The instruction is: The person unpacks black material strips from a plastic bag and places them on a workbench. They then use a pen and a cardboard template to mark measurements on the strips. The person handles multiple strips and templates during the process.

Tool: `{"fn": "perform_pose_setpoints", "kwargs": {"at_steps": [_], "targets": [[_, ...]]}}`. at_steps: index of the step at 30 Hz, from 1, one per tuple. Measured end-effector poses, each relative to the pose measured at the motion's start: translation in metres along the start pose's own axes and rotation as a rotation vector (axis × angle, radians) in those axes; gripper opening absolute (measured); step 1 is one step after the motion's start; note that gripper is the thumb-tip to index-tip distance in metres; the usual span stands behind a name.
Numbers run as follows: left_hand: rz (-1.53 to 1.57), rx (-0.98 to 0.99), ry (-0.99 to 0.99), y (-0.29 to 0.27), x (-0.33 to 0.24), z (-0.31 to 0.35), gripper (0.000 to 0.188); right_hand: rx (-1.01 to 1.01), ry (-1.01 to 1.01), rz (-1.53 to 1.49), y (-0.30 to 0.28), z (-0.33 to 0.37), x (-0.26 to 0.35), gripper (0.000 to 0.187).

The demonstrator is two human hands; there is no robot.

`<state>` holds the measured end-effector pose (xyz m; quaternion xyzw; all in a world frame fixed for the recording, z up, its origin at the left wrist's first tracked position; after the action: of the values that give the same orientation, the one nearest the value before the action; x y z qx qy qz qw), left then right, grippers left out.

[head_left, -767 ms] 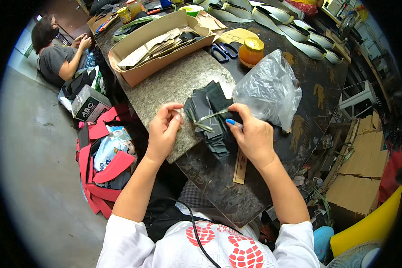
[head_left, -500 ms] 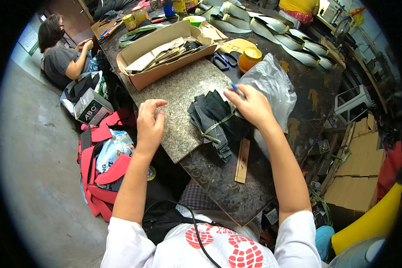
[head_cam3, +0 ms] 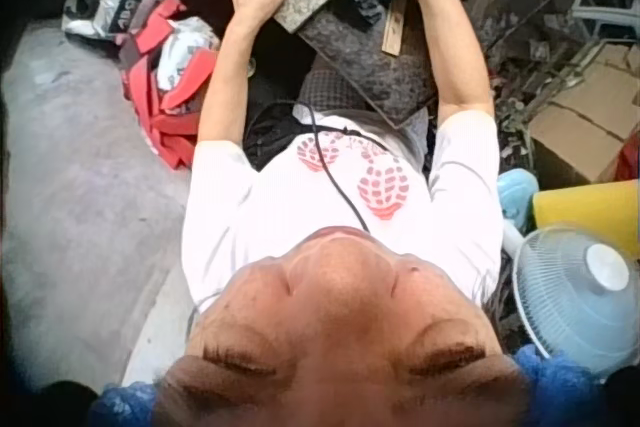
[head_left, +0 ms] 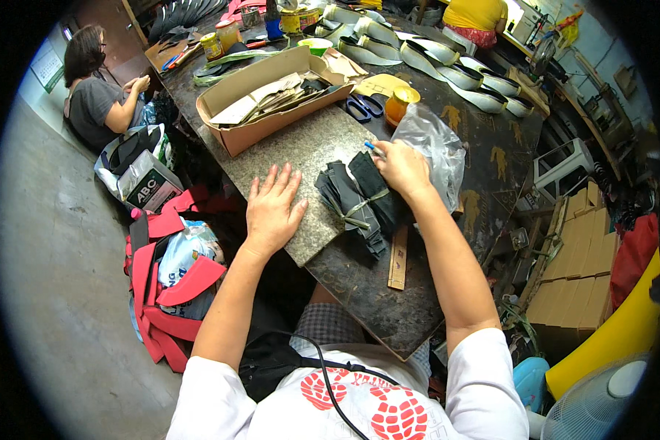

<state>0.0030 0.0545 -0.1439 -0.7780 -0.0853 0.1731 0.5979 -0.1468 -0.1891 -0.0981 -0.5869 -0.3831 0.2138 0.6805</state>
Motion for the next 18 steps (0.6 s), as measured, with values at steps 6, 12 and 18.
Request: {"fn": "perform_pose_setpoints", "kwargs": {"at_steps": [6,12,18], "targets": [[0.001,0.009,0.002,-0.002,-0.008,0.003,0.059,0.083,0.092,0.050,-0.006,-0.036,0.012,0.054],[0.077,0.007,0.059,-0.015,-0.017,0.022,0.056,0.178,0.093,0.103,-0.005,-0.009,-0.001,0.056],[0.099,0.003,0.068,-0.018,-0.033,0.034,0.056,-0.018,-0.029,-0.223,-0.061,0.035,-0.010,0.047]]}}
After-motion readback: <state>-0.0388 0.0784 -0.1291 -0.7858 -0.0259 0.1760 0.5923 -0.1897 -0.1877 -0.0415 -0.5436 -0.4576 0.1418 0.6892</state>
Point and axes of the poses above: each hand's wrist, its own z-axis away from the middle knuckle, its own y-axis out of the palm, x = y × z, the point moved 2 cm from there along -z, towards the middle knuckle, and after that the axes turned 8 degrees about x, right-handed, at the moved point
